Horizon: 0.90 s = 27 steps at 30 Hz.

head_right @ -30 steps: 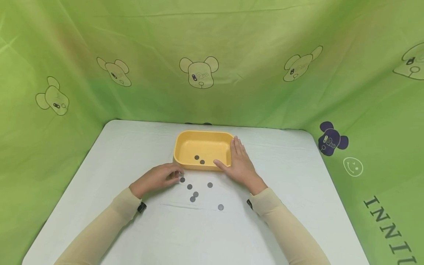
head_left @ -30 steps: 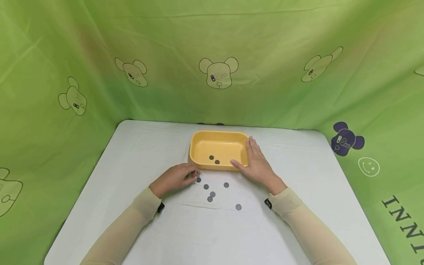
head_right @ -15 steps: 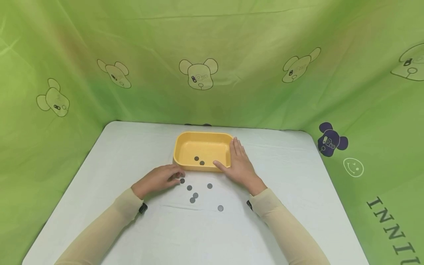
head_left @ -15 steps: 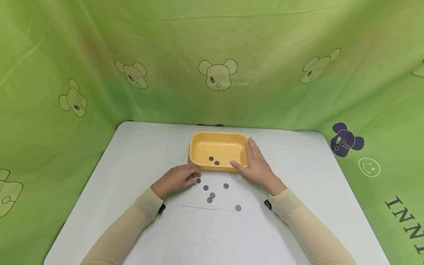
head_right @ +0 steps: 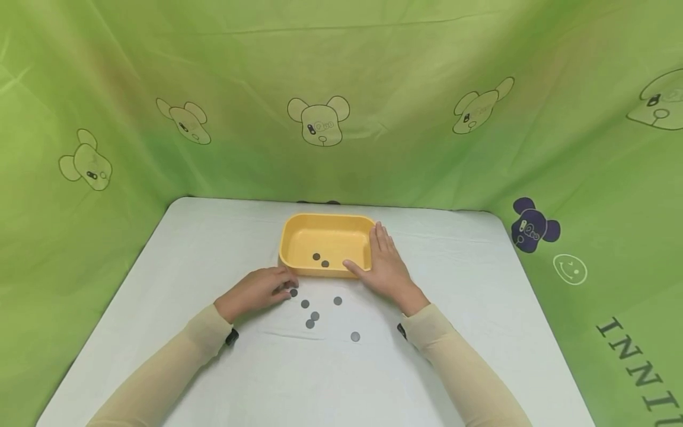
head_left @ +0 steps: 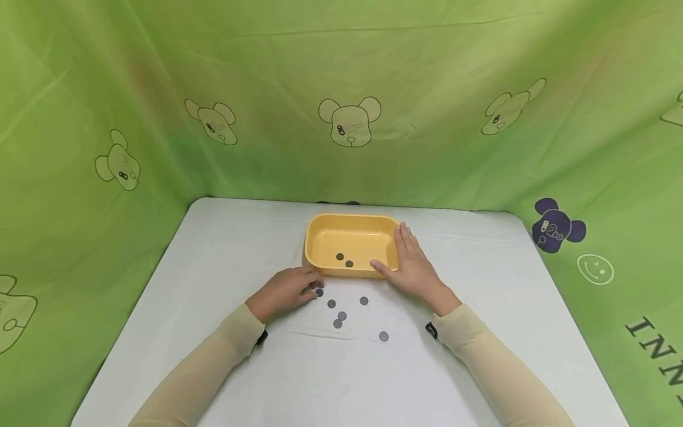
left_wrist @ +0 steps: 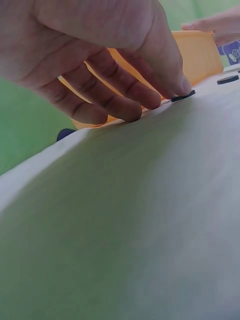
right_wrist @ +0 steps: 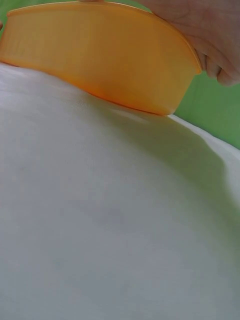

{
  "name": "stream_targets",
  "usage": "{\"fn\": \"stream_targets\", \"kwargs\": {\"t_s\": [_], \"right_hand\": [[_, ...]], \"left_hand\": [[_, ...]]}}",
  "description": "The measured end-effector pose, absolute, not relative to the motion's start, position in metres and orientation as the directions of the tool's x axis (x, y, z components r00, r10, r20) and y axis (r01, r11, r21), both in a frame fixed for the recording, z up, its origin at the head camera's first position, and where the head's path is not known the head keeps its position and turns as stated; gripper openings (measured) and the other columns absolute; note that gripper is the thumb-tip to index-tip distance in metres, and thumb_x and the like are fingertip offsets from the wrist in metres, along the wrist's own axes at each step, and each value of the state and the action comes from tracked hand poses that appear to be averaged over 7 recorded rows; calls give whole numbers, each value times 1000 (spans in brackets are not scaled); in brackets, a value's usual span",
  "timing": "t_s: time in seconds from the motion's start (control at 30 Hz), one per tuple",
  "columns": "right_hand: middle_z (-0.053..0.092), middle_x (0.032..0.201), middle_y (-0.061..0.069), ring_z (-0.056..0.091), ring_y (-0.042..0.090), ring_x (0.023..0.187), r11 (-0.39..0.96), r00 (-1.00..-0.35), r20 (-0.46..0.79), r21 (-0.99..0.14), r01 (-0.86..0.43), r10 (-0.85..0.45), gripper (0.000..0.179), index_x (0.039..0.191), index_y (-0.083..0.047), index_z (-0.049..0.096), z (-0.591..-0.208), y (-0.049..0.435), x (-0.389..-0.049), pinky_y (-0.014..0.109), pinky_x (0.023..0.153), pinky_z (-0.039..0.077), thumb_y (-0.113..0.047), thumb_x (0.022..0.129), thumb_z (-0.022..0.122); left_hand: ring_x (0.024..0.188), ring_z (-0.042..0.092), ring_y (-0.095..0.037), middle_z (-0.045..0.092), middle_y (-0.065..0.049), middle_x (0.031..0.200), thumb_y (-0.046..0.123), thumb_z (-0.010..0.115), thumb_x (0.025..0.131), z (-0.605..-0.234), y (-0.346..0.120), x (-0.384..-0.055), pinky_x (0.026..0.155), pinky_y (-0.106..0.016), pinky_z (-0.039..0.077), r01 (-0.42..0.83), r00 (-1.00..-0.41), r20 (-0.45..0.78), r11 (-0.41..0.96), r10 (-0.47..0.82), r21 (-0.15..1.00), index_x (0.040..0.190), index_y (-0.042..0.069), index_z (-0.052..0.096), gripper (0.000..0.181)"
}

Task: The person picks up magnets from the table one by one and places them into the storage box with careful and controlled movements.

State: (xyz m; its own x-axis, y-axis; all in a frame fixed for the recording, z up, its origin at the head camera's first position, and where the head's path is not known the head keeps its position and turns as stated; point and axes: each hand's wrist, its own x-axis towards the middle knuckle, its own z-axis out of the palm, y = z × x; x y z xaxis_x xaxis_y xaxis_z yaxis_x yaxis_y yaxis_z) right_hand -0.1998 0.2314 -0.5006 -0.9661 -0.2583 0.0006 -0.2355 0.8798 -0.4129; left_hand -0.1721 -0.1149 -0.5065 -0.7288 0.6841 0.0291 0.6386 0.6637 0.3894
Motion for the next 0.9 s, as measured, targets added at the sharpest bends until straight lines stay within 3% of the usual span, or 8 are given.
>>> {"fn": "stream_targets", "kwargs": {"t_s": [0.9], "right_hand": [[-9,178,18,-3,39,165,871,-967,20,-429,-239,-255,118,169,3,-1,-500,231,-198,54,132,9,-76,100,53]], "left_hand": [[92,63,-14,65,4,109,20,79,100,-507,-111,-169,88,-39,56,663,-728,50,682,684,310,112,20,73,13]]}}
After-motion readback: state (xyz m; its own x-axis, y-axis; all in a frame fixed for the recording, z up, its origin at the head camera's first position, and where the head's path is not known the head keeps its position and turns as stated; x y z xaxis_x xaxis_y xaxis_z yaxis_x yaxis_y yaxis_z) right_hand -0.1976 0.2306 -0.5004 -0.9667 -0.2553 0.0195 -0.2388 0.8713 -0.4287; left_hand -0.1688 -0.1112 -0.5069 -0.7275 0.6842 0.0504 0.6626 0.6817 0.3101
